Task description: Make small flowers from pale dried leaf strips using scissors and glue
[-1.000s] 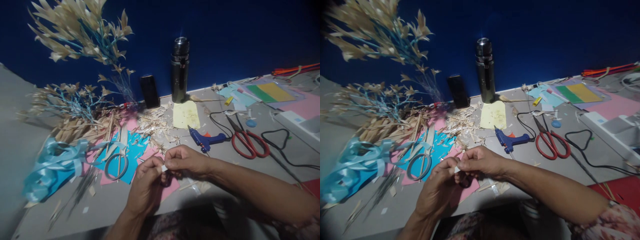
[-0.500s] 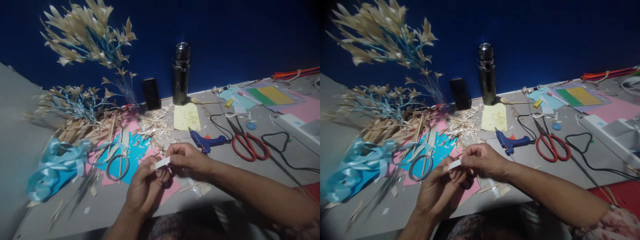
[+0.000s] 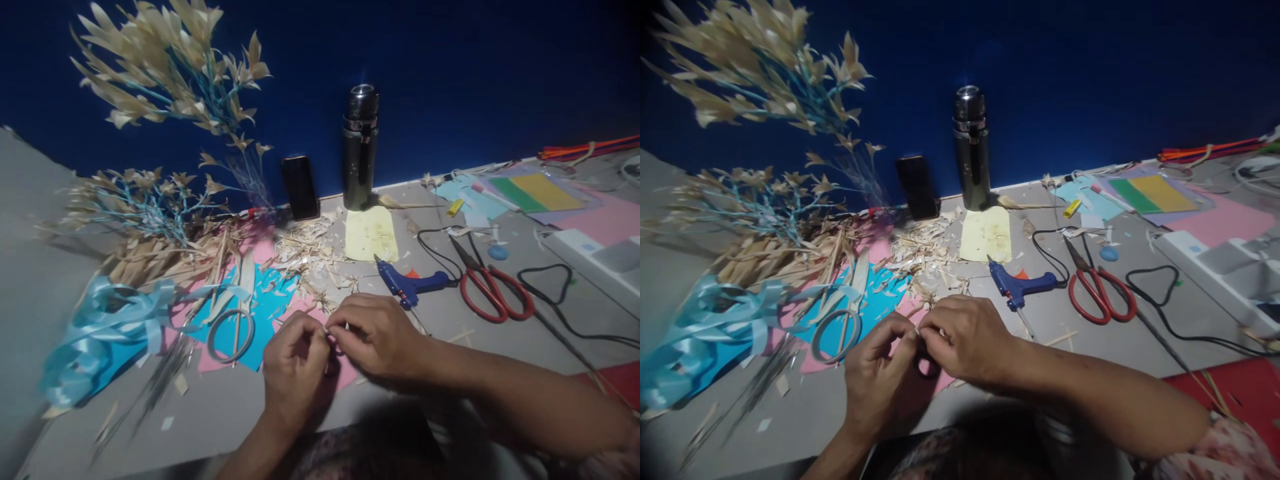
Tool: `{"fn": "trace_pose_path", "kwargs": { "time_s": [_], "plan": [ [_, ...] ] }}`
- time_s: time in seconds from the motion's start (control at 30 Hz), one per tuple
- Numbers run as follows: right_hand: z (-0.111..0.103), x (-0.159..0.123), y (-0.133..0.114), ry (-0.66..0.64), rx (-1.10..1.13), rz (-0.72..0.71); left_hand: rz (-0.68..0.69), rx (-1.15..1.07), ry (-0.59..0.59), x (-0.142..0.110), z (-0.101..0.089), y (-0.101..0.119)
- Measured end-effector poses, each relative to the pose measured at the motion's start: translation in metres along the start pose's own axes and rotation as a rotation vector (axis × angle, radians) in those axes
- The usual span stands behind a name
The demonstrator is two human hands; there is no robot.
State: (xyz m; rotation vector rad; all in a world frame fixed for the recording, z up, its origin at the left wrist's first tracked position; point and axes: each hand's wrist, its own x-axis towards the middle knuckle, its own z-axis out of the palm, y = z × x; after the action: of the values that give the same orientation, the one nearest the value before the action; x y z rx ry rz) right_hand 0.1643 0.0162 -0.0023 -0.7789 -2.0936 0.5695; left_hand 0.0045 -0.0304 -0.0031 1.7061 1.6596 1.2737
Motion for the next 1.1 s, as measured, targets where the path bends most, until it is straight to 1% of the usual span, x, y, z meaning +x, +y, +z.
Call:
{"fn": "trace_pose_path", "kwargs": {
  "time_s": [0.13, 0.3, 0.43, 0.5, 0.57, 0.67, 0.73, 0.77, 0.87, 0.93, 1.0, 1.1],
  "plan": [
    [-0.003, -0.001, 0.002, -0.043, -0.028, 0.031, 0.098, 0.072, -0.034, -0.002, 0.002, -0.006],
    [-0.008, 0.001, 0.000, -0.122, 0.010, 0.107, 0.210, 0.142, -0.047, -0.002, 0.002, -0.004],
    [-0.004, 0.000, 0.001, -0.102, 0.012, 0.100, 0.301, 0.185, -0.034, -0.003, 0.003, -0.001],
    [-0.003, 0.000, 0.002, -0.078, 0.039, 0.118, 0.282, 0.165, -0.039, -0.004, 0.003, -0.001],
    [-0.003, 0.002, 0.004, -0.091, 0.096, 0.187, 0.220, 0.121, -0.051, -0.004, 0.003, -0.002],
    [-0.008, 0.006, 0.005, -0.196, 0.207, 0.302, 0.133, 0.080, -0.076, -0.003, 0.002, -0.004],
    [-0.011, 0.007, 0.005, -0.252, 0.232, 0.296, 0.136, 0.100, -0.080, -0.003, 0.002, -0.004],
    [-0.012, 0.006, 0.005, -0.257, 0.223, 0.273, 0.157, 0.121, -0.075, -0.003, 0.002, -0.004],
    [-0.009, 0.004, 0.006, -0.219, 0.163, 0.208, 0.244, 0.186, -0.042, -0.004, 0.003, -0.005],
    [-0.005, 0.003, 0.006, -0.182, 0.133, 0.202, 0.273, 0.212, -0.022, -0.005, 0.004, -0.005],
    [-0.003, 0.002, 0.005, -0.156, 0.122, 0.220, 0.262, 0.214, -0.025, -0.006, 0.006, -0.005],
    [-0.003, 0.004, 0.003, -0.155, 0.147, 0.265, 0.196, 0.180, -0.046, -0.007, 0.006, -0.005]
  ]
}}
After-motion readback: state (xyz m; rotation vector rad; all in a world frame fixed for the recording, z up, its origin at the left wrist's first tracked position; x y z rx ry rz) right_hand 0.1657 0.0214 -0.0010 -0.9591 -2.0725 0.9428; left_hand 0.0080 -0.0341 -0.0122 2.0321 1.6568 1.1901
